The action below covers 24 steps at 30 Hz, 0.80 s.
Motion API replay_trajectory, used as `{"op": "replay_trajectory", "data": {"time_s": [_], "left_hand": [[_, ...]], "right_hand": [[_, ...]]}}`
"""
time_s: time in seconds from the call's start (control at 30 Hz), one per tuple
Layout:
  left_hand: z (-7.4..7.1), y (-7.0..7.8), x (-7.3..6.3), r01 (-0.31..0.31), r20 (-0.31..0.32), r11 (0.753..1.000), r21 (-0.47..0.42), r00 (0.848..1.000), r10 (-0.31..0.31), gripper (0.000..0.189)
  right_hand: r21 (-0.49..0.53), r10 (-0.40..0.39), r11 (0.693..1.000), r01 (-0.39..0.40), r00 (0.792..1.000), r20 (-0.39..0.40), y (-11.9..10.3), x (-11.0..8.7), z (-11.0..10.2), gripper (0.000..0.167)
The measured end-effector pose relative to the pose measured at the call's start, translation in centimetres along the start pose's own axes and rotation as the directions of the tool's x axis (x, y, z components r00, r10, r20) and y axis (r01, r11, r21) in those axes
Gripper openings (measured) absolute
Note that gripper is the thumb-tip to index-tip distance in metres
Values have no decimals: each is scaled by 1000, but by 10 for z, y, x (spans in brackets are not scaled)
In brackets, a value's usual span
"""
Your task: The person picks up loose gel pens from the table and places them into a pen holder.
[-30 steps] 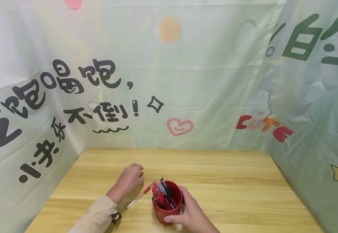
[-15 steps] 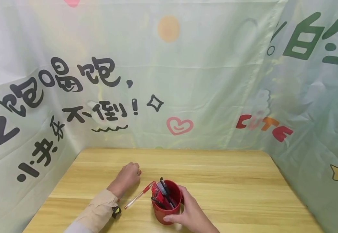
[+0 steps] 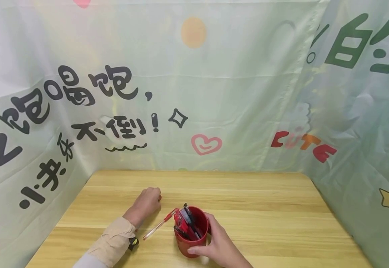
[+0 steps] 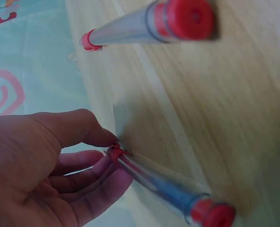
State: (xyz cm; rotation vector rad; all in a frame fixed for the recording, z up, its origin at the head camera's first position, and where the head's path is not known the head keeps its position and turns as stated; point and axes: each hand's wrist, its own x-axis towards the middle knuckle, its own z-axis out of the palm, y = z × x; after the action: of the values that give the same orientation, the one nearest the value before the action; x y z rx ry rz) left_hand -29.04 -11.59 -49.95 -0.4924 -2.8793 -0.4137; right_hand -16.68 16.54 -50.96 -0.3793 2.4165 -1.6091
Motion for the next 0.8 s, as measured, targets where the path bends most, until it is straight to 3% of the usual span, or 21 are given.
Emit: {"op": "replay_trajectory", "data": {"time_s": [0.33, 0.6, 0.8], "left_hand": [[-2, -6, 1, 12, 13, 1000, -26, 1000, -11, 44], [-11, -1, 4, -37, -75, 999, -17, 997, 36, 40], [-25, 11, 4, -53, -117, 998, -17, 992, 50, 17]], "right_hand": [[0, 6, 1000, -6, 1000, 0, -1, 0, -1, 96], [-17, -6, 1000, 6, 1000, -12, -2, -1, -1, 96], [-4, 12, 1000, -12, 1000, -4, -4, 0, 0, 97]]}}
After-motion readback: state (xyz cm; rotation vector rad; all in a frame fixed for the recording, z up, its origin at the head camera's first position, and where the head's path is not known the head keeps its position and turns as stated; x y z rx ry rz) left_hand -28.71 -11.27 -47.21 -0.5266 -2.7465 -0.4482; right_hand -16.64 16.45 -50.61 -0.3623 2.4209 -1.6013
